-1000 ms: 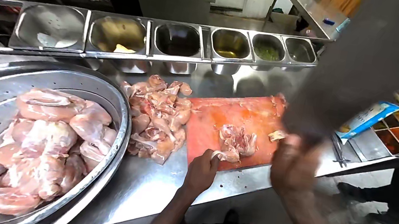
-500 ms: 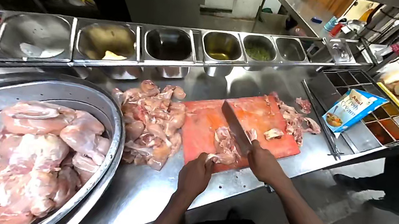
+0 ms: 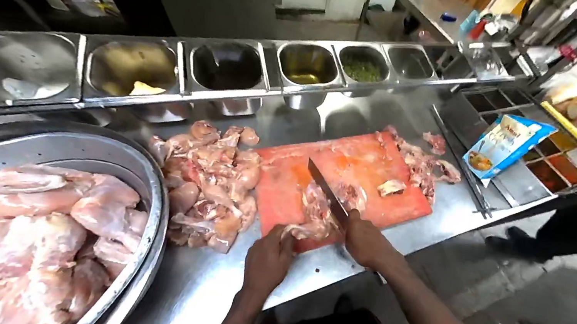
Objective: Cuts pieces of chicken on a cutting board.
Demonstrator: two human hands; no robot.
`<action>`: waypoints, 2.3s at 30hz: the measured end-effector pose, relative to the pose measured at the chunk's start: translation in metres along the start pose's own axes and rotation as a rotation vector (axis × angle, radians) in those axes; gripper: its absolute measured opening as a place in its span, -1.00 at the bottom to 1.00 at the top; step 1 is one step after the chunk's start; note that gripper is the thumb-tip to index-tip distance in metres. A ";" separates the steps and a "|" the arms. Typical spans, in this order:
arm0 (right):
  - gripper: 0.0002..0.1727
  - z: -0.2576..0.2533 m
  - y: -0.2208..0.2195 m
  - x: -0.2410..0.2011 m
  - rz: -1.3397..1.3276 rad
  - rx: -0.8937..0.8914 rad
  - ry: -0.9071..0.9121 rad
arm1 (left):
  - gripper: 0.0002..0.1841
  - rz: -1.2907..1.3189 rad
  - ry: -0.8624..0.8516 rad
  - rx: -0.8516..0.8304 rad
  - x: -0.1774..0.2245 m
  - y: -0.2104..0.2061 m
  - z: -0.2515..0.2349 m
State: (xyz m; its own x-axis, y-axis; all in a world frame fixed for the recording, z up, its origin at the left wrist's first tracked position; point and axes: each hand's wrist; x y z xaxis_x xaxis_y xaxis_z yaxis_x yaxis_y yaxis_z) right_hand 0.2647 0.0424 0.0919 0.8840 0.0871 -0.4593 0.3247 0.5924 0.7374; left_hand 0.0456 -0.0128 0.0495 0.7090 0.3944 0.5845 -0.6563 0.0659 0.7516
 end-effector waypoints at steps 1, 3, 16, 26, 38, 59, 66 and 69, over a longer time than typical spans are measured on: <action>-0.55 0.007 0.000 0.001 -0.002 -0.007 -0.007 | -0.52 0.025 0.025 0.037 -0.002 0.005 -0.003; -0.55 0.027 0.002 0.004 -0.003 -0.046 -0.040 | -0.51 0.085 0.075 0.094 -0.006 0.017 -0.012; -0.65 0.048 0.013 0.065 -0.149 0.032 -0.102 | -0.63 0.164 -0.092 0.087 -0.002 0.071 -0.052; -0.66 0.041 0.010 0.069 -0.369 0.215 0.015 | -0.74 -0.753 -0.620 -0.124 0.071 0.055 -0.048; -0.71 0.053 -0.003 0.040 -0.226 0.371 0.161 | -0.72 -0.277 -0.589 0.401 0.004 -0.033 -0.025; -0.66 0.011 -0.007 -0.008 0.067 0.315 0.264 | -0.85 0.820 -0.177 0.240 0.009 -0.021 -0.029; -0.56 0.050 0.106 -0.086 -0.012 1.394 0.846 | -0.82 0.764 -0.227 0.247 0.003 -0.014 -0.029; -0.56 0.010 0.060 -0.078 0.063 1.142 0.626 | -0.82 0.711 -0.250 0.257 0.001 -0.015 -0.035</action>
State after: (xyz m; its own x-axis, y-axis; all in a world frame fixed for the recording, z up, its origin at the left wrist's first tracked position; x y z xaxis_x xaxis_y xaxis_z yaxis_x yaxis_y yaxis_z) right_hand 0.2189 0.0629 0.1766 0.7027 0.6295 -0.3317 0.6632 -0.4106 0.6257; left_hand 0.0470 0.0188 0.0284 0.1992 0.0430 0.9790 -0.9150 -0.3494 0.2015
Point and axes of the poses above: each hand's wrist, its own z-axis away from the middle knuckle, its own y-axis out of the back of the hand, x = y × z, and after that the axes turned 13 degrees about y, right-handed
